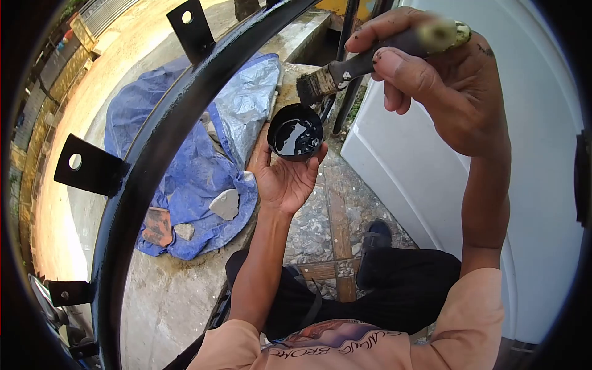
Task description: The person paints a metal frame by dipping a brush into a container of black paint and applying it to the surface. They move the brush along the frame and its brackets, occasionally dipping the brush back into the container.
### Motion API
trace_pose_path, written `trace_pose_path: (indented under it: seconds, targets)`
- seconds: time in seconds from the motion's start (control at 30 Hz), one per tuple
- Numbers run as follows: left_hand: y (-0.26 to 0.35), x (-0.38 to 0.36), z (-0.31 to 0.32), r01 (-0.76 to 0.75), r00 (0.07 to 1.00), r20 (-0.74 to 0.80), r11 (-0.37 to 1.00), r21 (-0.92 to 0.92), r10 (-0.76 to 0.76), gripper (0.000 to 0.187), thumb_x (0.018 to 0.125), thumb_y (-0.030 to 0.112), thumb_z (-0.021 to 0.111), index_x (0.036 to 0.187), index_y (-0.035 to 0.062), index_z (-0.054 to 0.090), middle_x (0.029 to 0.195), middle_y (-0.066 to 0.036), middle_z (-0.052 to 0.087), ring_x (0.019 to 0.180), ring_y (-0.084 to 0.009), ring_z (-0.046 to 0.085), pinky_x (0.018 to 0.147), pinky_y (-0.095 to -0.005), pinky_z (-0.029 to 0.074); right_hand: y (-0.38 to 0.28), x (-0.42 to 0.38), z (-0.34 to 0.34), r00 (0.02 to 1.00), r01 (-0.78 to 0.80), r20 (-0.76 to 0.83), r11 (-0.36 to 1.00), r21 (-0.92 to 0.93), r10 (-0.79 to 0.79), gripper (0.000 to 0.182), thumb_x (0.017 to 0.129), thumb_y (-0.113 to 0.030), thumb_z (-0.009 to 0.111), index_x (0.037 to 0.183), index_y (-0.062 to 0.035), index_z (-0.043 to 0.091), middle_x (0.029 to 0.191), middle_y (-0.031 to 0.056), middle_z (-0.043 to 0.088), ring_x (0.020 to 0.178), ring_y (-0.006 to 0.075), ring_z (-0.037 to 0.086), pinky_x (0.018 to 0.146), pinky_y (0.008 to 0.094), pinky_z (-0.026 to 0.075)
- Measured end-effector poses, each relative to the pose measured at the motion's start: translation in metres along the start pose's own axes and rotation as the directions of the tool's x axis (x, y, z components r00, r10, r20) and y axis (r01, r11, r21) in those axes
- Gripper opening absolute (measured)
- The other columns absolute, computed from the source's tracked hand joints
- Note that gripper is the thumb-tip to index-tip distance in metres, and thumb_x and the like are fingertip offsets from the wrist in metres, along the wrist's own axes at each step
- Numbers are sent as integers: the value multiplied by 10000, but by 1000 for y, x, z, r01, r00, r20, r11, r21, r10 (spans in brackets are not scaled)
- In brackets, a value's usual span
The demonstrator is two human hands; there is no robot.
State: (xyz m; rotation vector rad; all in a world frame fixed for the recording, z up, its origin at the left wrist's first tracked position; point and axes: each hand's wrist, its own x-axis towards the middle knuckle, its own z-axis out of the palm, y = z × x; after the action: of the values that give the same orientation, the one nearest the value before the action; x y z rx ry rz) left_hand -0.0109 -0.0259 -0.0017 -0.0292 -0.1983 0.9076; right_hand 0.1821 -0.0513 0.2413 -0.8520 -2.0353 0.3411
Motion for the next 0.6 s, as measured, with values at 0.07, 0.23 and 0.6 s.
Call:
trace_pose_path:
  seconds: [0.07,0.23,0.6]
  targets:
    - [-8,1,8,-8,1000,-1,1000,8,8,681,984,527,441,1494,79,387,1479,-260,412,1270,-444,501,922,-444,598,-3,-12,-2,990,-79,119,997,13,77,186,985,-139,608,1052,21,673,961,87,687,600,83,596,525,231,510]
    - [-25,4,30,-23,999,-27,996,91,25,657,977,510,503,1412,20,456,1347,-276,534,1214,-459,567,914,-443,611,11,-25,7,992,-109,72,993,41,106,151,965,-147,647,990,2,648,696,-1,584,596,43,529,535,220,431]
    - [-37,44,40,-125,991,-22,971,205,132,639,970,504,512,1398,30,475,1327,-237,562,1157,-439,608,885,-405,627,52,-15,-13,962,-178,223,982,65,160,153,959,-136,654,1013,5,679,831,30,648,676,61,605,605,217,531]
